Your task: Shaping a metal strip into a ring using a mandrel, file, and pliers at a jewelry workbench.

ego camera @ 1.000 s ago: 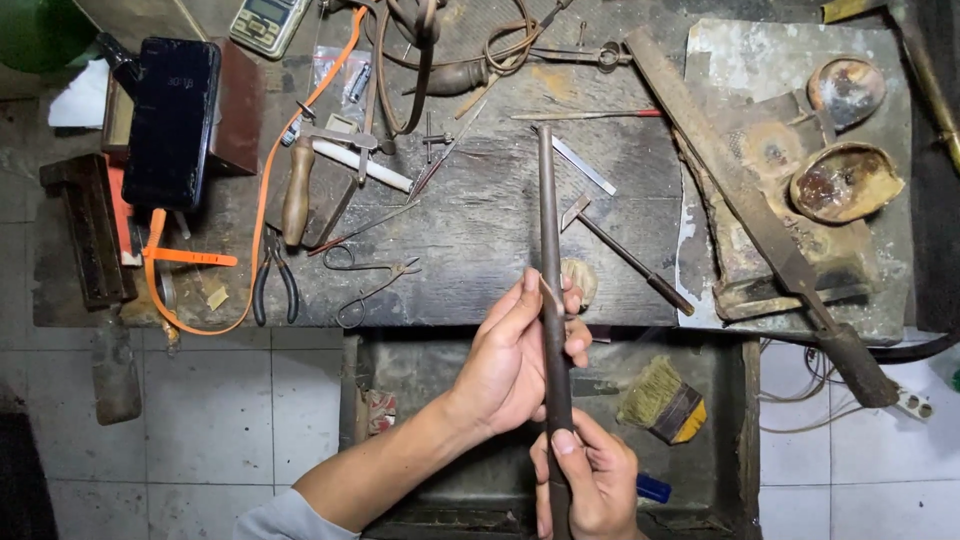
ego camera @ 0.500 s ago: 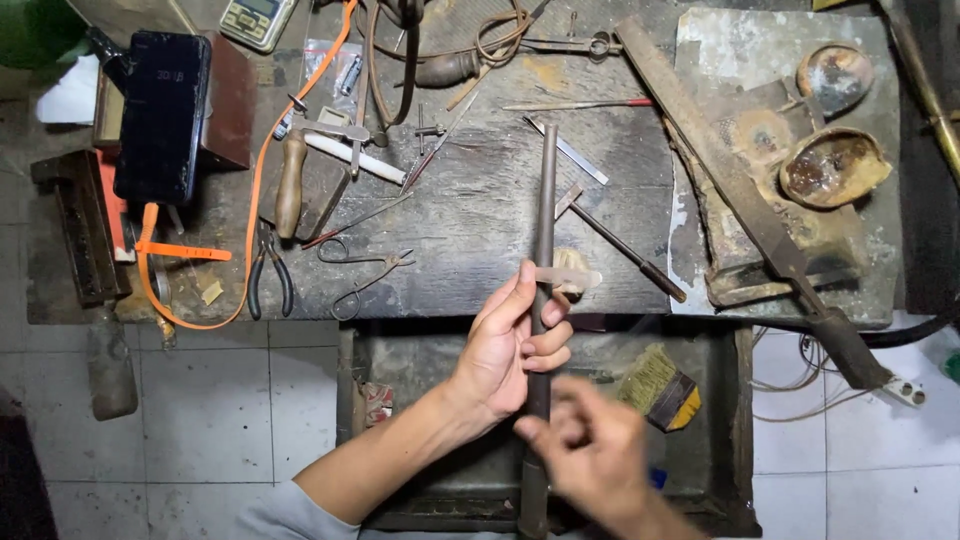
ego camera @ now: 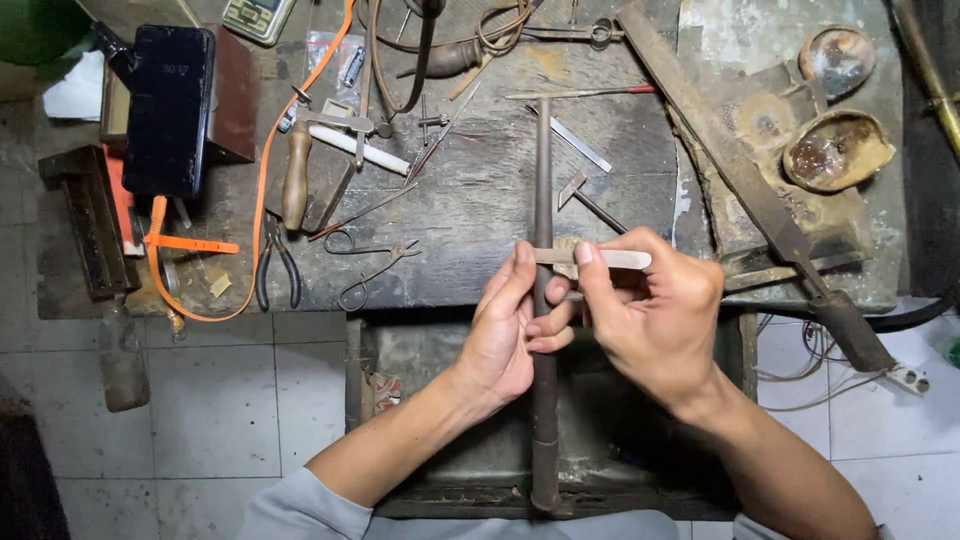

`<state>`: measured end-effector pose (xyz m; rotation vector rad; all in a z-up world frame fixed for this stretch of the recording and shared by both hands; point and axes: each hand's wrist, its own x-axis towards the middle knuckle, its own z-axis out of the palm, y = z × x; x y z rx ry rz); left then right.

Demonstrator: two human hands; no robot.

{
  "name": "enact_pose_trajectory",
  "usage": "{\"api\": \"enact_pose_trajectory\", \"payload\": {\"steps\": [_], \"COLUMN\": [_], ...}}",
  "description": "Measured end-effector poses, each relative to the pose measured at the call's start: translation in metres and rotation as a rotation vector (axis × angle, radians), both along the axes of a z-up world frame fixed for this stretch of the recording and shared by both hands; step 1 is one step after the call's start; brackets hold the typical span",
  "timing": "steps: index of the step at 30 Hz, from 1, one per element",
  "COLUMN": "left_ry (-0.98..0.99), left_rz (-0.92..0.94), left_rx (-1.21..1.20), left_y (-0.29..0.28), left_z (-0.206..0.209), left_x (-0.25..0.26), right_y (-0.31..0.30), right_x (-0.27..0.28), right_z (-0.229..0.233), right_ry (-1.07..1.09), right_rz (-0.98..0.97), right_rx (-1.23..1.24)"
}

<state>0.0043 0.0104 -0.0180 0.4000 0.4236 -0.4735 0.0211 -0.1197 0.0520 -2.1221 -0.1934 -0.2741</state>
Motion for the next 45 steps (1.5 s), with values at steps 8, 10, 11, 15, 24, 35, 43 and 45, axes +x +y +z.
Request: {"api": "enact_pose_trajectory", "payload": {"steps": [8,10,11,15,24,35,43,45], "left_ry": [0.034,0.023,0.016,0.012,0.087,0.08,0.07,0.038], "left_rz": [0.018,0.043,0.036,0.03,-0.006,-0.086,-0.145,-0.147], "left_rx": [0.055,0.081,0.121,0.258,0.107,-0.087,-0.147,-0.177], "left_y": [0.011,0.013,0.013,0.01,0.017,0.022,0.02,0.016], "left_z": [0.001,0.0,0.0,0.003,-0.007,0.012,-0.009,-0.018], "left_x": [0.009,0.01,0.011,0.01,0.015,0.016,0.009,0.01], "right_y": [0.006,0.008,0.009,0.013,0.017,-0.006,-0.015,-0.019], "right_x": [0.009,0.011,0.012,0.013,0.016,0.016,0.014,0.014], "right_z": [-0.003,-0.005,-0.007,-0.027,-0.03,-0.053,-0.068,-0.064], "right_ry": [0.108,0.209,0.314,0.284,0.538,0.534,0.611,0.533], "right_rz": [-0.011,-0.018,-0.021,0.01,-0.037,0.01,0.007,0.019], "right_rx": [0.039,0.096,0.181,0.249,0.501,0.731,0.842,0.772]}}
